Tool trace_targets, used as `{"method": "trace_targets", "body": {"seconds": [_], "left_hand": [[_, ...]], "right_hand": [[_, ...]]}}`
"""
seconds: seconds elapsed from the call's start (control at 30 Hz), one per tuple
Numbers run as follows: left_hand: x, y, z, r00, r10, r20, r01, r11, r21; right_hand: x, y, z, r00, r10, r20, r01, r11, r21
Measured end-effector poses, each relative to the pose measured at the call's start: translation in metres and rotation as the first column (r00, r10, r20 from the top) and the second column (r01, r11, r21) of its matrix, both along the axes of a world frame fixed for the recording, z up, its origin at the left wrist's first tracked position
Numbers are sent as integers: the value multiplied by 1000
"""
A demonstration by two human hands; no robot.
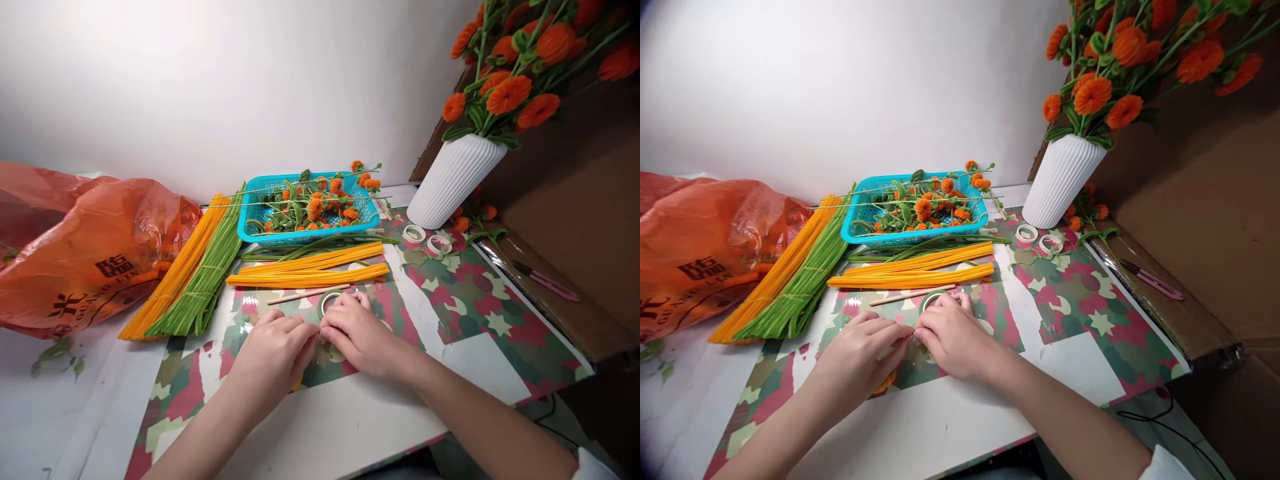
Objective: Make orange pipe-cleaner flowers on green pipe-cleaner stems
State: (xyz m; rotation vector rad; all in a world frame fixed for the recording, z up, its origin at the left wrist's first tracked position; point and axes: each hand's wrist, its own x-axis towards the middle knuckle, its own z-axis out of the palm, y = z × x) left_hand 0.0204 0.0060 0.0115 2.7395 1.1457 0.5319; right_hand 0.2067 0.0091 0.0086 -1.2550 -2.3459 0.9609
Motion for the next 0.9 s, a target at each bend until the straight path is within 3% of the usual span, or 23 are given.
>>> {"method": "trace_targets", "body": {"seconds": [0.13,0.33,0.43,0.5,0.6,0.7,0.8,0.9], "left_hand": [[2,-3,-2,999,45,2,-45,997,62],[5,0,-3,992,89,-89,-62,962,267],[-8,9,6,975,221,-17,-204,925,321],[-18,14,12,929,346,128,-364,916,167],[-25,15,16,845,429,319,-352,896,-271],[-21,13,16,713,553,430,-177,736,-653],[-14,12,16,587,643,492,5,604,-797],[-10,12,16,521,663,538,124,564,-816]], "right_hand": [[-2,0,-3,1000,-24,-14,24,1000,11],[-4,-3,-6,999,-48,-13,49,999,19],[-5,-6,-7,999,-41,-26,41,999,18],[-5,-7,-6,998,-45,-39,45,999,5],[-5,-6,-6,996,-53,-65,53,999,-7],[-4,-6,-7,994,-61,-87,65,997,43],[-3,-6,-10,987,-90,-130,109,983,145],[-2,-7,-12,978,-97,-182,131,975,182]]}}
